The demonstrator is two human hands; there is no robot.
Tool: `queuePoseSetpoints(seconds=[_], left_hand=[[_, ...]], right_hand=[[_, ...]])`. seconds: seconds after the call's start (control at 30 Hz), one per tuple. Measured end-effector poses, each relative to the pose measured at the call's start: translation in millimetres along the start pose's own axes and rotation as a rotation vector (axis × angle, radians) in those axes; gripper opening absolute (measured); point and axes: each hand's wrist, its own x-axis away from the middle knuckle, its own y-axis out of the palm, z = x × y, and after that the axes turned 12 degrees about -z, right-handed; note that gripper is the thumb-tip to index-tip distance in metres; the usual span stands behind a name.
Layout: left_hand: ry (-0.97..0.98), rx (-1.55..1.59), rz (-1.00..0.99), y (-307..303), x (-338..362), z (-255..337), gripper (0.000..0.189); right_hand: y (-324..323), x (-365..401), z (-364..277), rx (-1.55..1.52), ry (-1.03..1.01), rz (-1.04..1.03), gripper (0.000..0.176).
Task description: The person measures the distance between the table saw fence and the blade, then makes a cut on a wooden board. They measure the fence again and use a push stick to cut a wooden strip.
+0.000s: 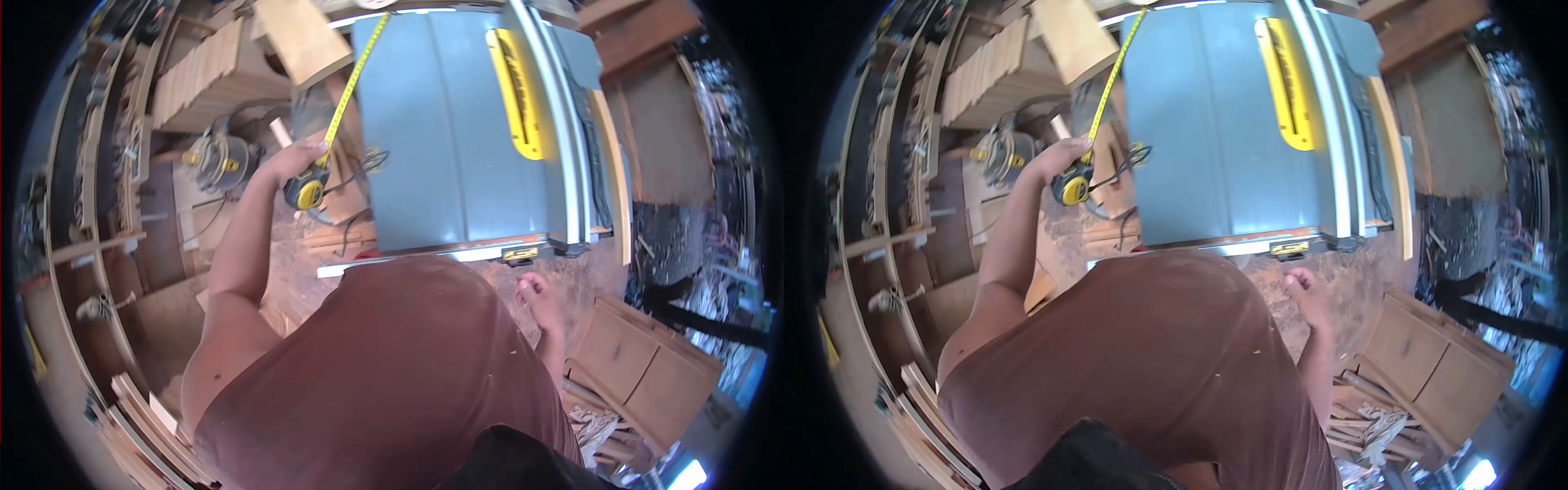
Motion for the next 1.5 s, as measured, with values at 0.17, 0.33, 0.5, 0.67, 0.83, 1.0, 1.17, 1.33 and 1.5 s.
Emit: queuePoseSetpoints(seconds=[0.17,0.33,0.5,0.67,0.83,1.0,1.17,1.33,1.5], left_hand=[[-0.117,0.502,0.097,-10.9,-5.1,-108.7,0.036],[-0.117,0.538,0.124,7.6,-61.2,-198.4,0.037],[0.088,0.253,0.282,35.5,-127.1,-241.6,0.035],[0.135,0.079,0.427,68.7,-154.9,-239.7,0.036],[-0.046,0.291,0.315,62.6,-177.0,-223.2,0.036],[0.080,0.189,0.361,46.9,-127.0,-158.7,0.040],[0.283,0.190,0.599,47.0,-58.6,-129.6,0.037],[0.515,0.144,0.720,127.4,11.2,-50.7,0.032],[0.654,-0.127,0.588,246.6,4.5,5.8,0.034]], right_hand=[[47.9,-5.3,-46.3,0.032,-0.122,0.009,0.024],[73.0,0.8,-53.1,0.141,-0.066,0.057,0.028],[56.8,36.8,-81.6,0.306,-0.027,0.398,0.024],[-0.8,57.0,-77.1,0.308,-0.059,0.658,0.024],[-87.2,47.7,-57.3,0.682,-0.049,0.914,0.034],[-171.0,7.1,-36.5,0.980,0.016,1.140,0.046],[-230.1,-27.5,-27.1,0.877,0.169,0.955,0.054],[-233.9,-7.6,-25.5,1.018,0.073,0.773,0.048],[-211.4,60.9,9.0,0.400,-0.160,0.481,0.046]])
